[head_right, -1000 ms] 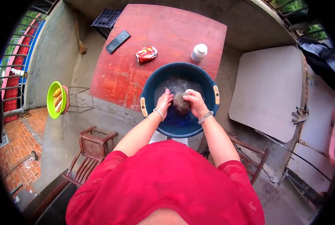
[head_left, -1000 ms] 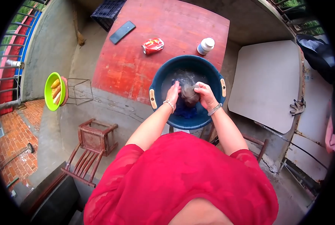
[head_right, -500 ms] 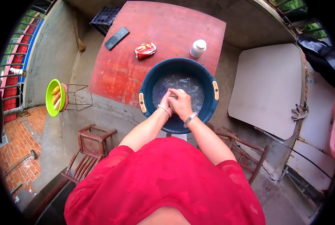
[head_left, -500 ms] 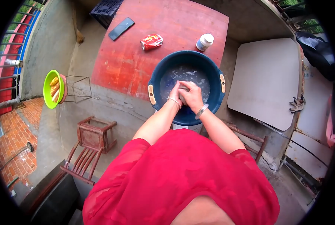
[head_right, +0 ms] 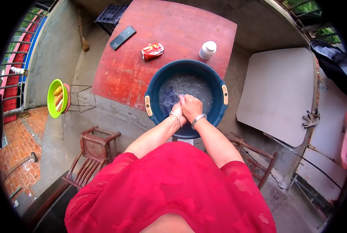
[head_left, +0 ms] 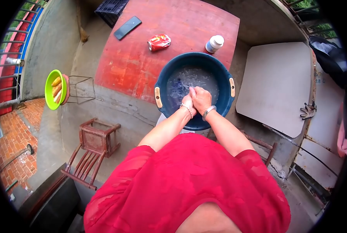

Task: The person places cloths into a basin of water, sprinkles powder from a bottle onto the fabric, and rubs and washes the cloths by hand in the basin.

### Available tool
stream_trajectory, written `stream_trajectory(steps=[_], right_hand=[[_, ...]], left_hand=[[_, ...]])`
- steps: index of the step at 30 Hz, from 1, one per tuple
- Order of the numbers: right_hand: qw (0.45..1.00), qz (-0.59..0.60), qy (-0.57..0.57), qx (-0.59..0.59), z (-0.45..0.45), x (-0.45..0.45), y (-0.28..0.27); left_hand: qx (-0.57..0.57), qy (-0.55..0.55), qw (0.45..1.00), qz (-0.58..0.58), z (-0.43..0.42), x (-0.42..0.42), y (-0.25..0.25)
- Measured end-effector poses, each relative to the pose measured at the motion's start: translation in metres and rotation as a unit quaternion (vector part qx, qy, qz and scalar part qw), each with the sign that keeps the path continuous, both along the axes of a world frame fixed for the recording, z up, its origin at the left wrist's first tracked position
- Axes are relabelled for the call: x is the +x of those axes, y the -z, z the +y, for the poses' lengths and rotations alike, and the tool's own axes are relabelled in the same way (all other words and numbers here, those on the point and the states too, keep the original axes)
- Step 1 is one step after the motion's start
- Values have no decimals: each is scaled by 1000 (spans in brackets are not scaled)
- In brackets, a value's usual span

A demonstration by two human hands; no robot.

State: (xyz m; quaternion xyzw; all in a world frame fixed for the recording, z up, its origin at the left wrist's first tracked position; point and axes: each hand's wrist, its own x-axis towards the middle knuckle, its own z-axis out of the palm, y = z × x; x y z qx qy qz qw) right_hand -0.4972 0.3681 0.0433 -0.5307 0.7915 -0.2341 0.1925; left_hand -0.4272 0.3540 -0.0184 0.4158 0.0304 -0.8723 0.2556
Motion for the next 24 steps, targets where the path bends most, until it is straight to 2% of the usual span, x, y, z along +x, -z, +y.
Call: stream_trajectory(steps=[2, 4, 6, 9, 11, 12, 13, 16, 17, 18, 19, 20, 21, 22, 23, 24], right_hand=[[999, 5, -8, -50, 5, 7, -8], [995, 13, -77, -58, 14, 22, -25], [990, -7, -90, -108, 18, 35, -34], [996, 11, -57, -66, 13, 23, -15], [999, 9, -28, -31, 7, 5, -4], [1000, 9, -3, 8, 3, -1, -7], [1000, 11, 3, 12, 3, -3, -6], [999, 28, -22, -30, 7, 2, -12], [997, -8, -42, -70, 10, 9, -17], [991, 14, -106, -85, 16, 20, -26], [992, -2, -98, -80, 19, 26, -28], [993, -17, -91, -75, 19, 28, -28], [993, -36, -66, -91, 19, 24, -11], [997, -1, -54, -51, 13, 13, -12], [1000, -3, -11, -22, 8, 1, -7], [999, -5, 32, 8, 6, -11, 1]], left_hand=[[29, -14, 999, 30, -1, 1, 5], [23, -18, 990, 137, -1, 7, 22], [13, -8, 975, 223, 1, 12, 34], [0, -17, 954, 299, 5, 8, 40], [38, -43, 985, 162, 10, 0, 29], [77, -23, 997, -17, 9, -4, 21], [65, -13, 997, -41, 6, -5, 14], [63, -28, 998, 2, 8, -2, 17], [113, -50, 988, 90, 11, -1, 40], [65, 6, 985, 158, 18, 13, 72], [7, 59, 973, 222, 16, 25, 72], [15, 40, 982, 183, 19, 21, 72], [22, 22, 989, 143, 13, 15, 41], [43, -12, 997, 68, 7, 10, 4], [54, 102, 993, 18, 2, 16, 16], [92, 77, 993, 11, -4, 14, -22]])
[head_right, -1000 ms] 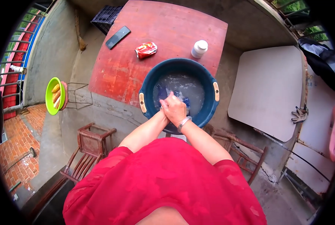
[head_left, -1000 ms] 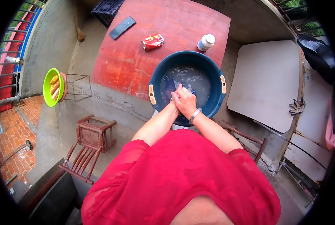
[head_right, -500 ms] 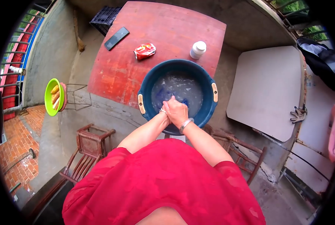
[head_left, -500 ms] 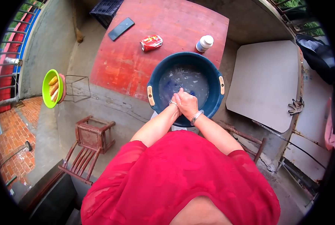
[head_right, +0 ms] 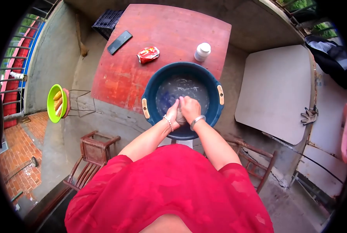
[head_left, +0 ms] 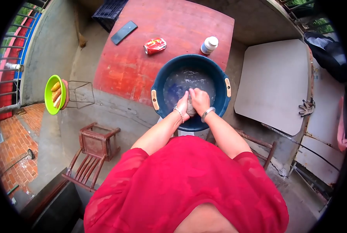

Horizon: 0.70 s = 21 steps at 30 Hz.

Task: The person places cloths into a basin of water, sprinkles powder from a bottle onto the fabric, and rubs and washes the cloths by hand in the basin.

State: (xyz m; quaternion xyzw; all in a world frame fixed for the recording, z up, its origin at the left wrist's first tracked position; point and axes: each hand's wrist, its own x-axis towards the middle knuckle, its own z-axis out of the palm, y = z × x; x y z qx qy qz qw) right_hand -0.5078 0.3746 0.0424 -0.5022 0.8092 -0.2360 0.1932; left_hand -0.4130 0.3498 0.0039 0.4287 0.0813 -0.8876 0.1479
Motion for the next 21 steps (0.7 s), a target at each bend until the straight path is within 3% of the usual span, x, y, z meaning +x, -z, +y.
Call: stream_trajectory(steps=[2, 3, 4, 5, 6, 8, 11, 14, 16, 18, 19, 21], right_hand=[[988, -114, 79, 67, -1, -22, 16], [947, -293, 127, 48, -2, -40, 26], [869, -463, 174, 29, 0, -47, 19], [817, -541, 189, 60, 3, -56, 9], [807, -568, 152, 55, 7, -59, -1], [824, -565, 15, 34, 14, -58, -5], [836, -512, -114, 162, 22, -47, 9], [889, -426, -90, 139, 28, -45, 28], [831, -541, 84, 101, 25, -54, 15], [790, -587, 177, -3, 19, -54, 13], [786, -594, 167, -40, 12, -50, 1], [787, -597, 146, -60, 2, -38, -22]], left_hand=[[-122, 127, 984, -36, -12, 5, -19], [-227, 205, 950, -58, -18, 7, -28], [-420, 396, 808, -119, -28, 19, -29], [-395, 387, 824, -120, -34, 25, -33], [-371, 379, 839, -122, -39, 30, -38], [-350, 310, 882, -61, -42, 39, -23], [-284, 158, 944, 61, -46, 34, -42], [-254, 82, 956, 120, -44, 36, -59], [-215, 43, 968, 123, -41, 39, -52], [-165, -23, 982, 91, -32, 35, -34], [-60, -53, 992, 93, -31, 31, -35], [-46, -42, 996, 59, -28, 22, -26]])
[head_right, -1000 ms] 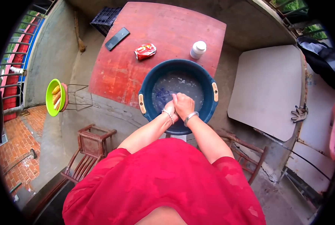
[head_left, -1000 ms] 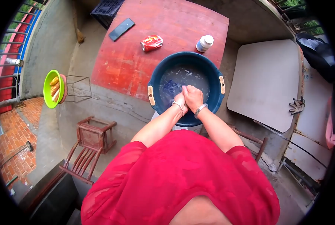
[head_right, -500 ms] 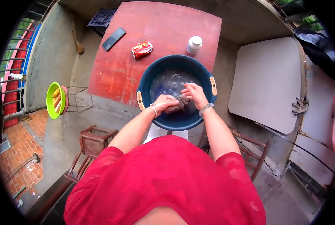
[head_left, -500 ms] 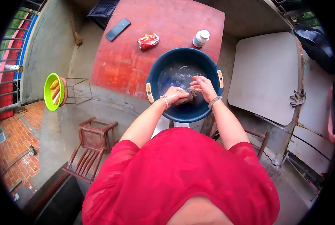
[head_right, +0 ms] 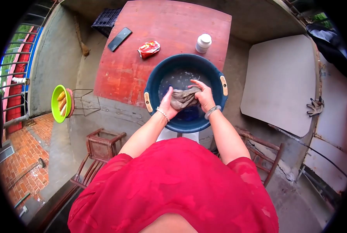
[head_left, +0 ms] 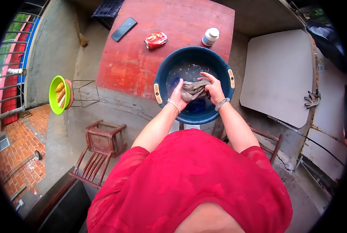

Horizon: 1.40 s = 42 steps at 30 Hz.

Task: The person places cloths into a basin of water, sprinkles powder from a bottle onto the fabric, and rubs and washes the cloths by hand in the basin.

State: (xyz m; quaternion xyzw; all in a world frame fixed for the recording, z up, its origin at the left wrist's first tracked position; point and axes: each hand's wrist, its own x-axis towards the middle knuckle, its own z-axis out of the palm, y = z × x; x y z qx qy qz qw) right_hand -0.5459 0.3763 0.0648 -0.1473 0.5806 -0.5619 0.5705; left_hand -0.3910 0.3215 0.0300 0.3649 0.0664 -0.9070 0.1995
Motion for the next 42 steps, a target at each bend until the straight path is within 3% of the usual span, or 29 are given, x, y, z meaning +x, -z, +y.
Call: stream_trajectory(steps=[2, 3, 5, 7, 9, 10, 12, 14, 17, 19, 20, 21, 23, 25, 27, 32, 35, 37, 39, 40, 41, 42], right_hand=[[995, 67, -75, -24, -3, 16, -7], [959, 237, -128, -86, -4, 27, -5], [890, 406, -170, -119, -5, 59, -32], [825, 531, -167, -97, -2, 82, -40], [804, 569, -163, -50, -4, 79, -33], [798, 579, -162, -42, -6, 75, -25], [788, 598, -145, -18, -9, 64, -12], [781, 609, -132, 39, -11, 39, 14], [781, 609, -123, 62, -8, 34, 15], [782, 610, -124, 34, -4, 40, 2], [784, 606, -136, -7, 1, 48, -8], [784, 601, -148, -49, 5, 58, -15], [793, 592, -134, -56, 8, 70, -30], [767, 624, -145, -47, 8, 62, -15], [749, 646, -146, 27, 1, 41, 5], [776, 613, -134, 74, 0, 35, 2], [774, 614, -152, -30, 13, 57, -15], [778, 605, -166, -41, 14, 61, -17], [775, 610, -167, 22, 12, 43, 0], [776, 604, -162, 75, 8, 33, 5], [806, 554, -160, 134, 4, 22, 8], [858, 484, -123, 118, 4, 15, 11]], left_hand=[[1, 17, 997, -73, 3, -9, 12], [0, 32, 995, -95, 2, -10, 0], [-31, 27, 991, 131, 6, -6, 37], [-61, -48, 980, 181, 19, -12, 52], [-91, -122, 962, 228, 36, -23, 61], [-106, -159, 949, 250, 42, -26, 61], [-71, -167, 971, 155, 45, -33, 62], [8, -104, 993, -60, 38, -49, 26], [62, -87, 984, -142, 43, -51, 16], [34, -81, 991, -102, 40, -50, 24], [11, -94, 995, -32, 45, -46, 56], [36, -135, 984, 109, 53, -33, 78], [41, -103, 992, 53, 52, -36, 67], [44, -69, 997, -6, 47, -39, 45], [46, -33, 996, -64, 41, -44, 28], [44, -68, 987, -136, 42, -50, 13], [22, -59, 997, -35, 40, -27, 59], [-7, 9, 1000, 15, 41, -19, 55], [-6, 12, 987, -158, 40, -37, 47], [2, 10, 987, -162, 37, -39, 11], [-22, 9, 990, -138, 35, -39, 11], [-25, 22, 993, -113, 33, -37, 4]])
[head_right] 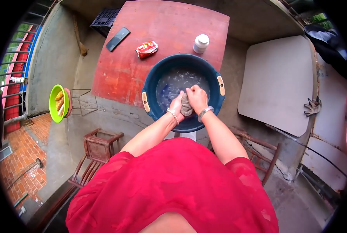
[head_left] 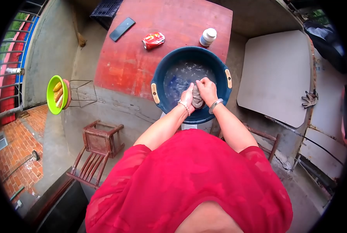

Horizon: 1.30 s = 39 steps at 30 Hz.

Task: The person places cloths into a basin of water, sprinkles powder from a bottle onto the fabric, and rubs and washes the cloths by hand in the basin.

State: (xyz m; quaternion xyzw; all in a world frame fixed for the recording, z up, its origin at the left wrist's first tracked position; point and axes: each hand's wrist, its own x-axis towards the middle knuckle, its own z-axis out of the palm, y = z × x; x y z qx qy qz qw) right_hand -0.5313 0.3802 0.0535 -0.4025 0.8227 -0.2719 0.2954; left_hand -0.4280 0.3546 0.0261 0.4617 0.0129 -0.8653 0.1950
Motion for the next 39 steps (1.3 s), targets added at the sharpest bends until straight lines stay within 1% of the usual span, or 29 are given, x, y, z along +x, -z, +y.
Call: stream_trajectory(steps=[1, 2, 3, 5, 8, 10, 11, 12, 13, 14, 15, 16, 17, 18, 19, 21, 22, 23, 24, 25, 26, 29, 30, 33, 34, 36, 37, 38, 39], right_hand=[[996, -81, 36, -31, -1, -8, 7], [973, -211, 75, -52, 4, -16, 37], [911, -398, 109, -31, 3, -17, 8], [781, -605, 146, 44, 8, -24, -7], [827, -549, 119, -32, 20, -35, 9], [849, -494, 160, -97, 18, -37, 2], [863, -457, 178, -121, 16, -35, 3], [878, -424, 180, -127, 10, -25, -11], [899, -393, 138, -135, 6, -16, -15], [935, -322, 76, -127, 5, -3, -17], [961, -249, 13, -117, 5, 13, -21], [983, -107, -58, -134, 7, 33, -35], [979, 38, -129, -150, 8, 50, -53], [966, 134, -151, -163, 8, 59, -63], [970, 126, -142, -150, 6, 58, -61], [980, 108, -118, -121, 5, 51, -49], [978, 132, -115, -116, 3, 42, -32], [976, 150, -99, -126, 1, 31, -19], [984, 140, -78, -77, -1, 20, -16], [990, 130, -56, -29, -4, 13, -14], [986, 155, -58, -17, -3, 11, -12], [977, 175, -82, -96, 1, 23, -16], [975, 174, -100, -100, 2, 30, -29], [958, 133, -184, -176, 10, 55, -50], [961, 122, -145, -202, 10, 59, -38], [969, 138, -136, -156, 8, 49, -35], [971, 148, -131, -133, 5, 38, -33], [974, 165, -110, -106, 3, 27, -23], [983, 145, -78, -85, 1, 17, -18]], left_hand=[[-3, 11, 1000, 26, -5, 1, -8], [-32, 15, 998, 57, -7, 3, 3], [-51, 14, 998, 44, -8, 5, 1], [-90, 13, 996, 19, -12, 9, -7], [-120, 19, 992, 41, -14, 14, -3], [-124, 4, 991, 39, -11, 15, 12], [-88, -7, 996, 13, -9, 13, 19], [-52, -18, 998, -12, -8, 9, 26], [-14, -28, 999, -36, -8, 5, 25], [19, -25, 997, -69, -9, 1, 25], [55, 21, 996, -61, -12, 1, 18], [8, 48, 991, 126, -11, 12, 19], [-42, 73, 948, 308, -9, 21, 26], [-38, 32, 954, 297, -3, 12, 43], [-35, -9, 958, 286, 0, 4, 47], [-26, -41, 978, 201, 16, 12, 45], [1, -99, 961, 259, 6, 4, 27], [62, -74, 984, 152, 8, -8, 6], [41, -47, 998, 14, 11, -13, 8], [18, -19, 992, -124, 10, -18, 11], [46, -31, 992, -113, 9, -19, 14], [70, -21, 994, -79, 1, -13, -11], [19, -60, 998, 32, 6, -7, 20], [0, -77, 992, 100, 13, -3, 49], [-7, -83, 989, 123, 13, -5, 55], [-21, -93, 981, 167, 16, -3, 64], [-29, -97, 977, 190, 12, -2, 50], [35, 20, 999, -8, 9, -6, 36], [54, -46, 995, -77, 8, -17, -4]])
